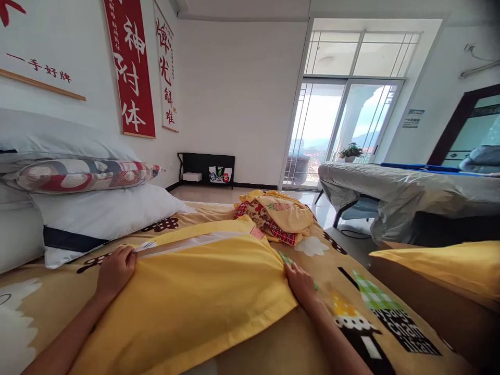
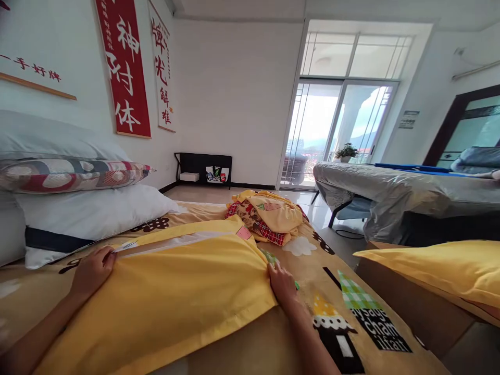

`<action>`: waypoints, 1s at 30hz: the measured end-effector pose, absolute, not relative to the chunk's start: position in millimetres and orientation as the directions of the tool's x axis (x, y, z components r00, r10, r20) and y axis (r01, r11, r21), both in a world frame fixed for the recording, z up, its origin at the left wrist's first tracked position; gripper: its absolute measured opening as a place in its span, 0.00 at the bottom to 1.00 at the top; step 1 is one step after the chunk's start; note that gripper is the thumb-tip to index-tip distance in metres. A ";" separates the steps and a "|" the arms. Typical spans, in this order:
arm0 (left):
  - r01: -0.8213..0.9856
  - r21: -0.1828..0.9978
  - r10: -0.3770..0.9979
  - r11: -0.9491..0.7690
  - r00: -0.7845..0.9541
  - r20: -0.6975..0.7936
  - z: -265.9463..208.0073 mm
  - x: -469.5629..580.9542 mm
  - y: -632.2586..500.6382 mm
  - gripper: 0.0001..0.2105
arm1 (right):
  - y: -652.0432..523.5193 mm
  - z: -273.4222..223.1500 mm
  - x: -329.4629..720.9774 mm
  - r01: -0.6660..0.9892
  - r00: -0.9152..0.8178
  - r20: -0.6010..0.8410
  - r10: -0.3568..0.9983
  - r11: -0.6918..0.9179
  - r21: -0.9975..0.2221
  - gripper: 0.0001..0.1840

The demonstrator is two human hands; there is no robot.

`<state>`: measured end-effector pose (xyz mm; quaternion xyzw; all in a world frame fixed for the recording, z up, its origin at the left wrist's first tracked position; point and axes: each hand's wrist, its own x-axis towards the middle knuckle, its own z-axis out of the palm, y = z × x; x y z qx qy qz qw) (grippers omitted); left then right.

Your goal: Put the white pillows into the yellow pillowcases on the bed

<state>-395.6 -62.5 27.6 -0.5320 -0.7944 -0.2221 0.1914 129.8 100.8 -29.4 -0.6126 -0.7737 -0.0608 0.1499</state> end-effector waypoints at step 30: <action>0.984 0.167 0.914 0.053 -0.116 0.390 62.6 -291.3 -51.4 0.19 | 87.1 -27.7 -30.3 0.762 -0.528 0.491 0.693 0.642 -0.088 0.20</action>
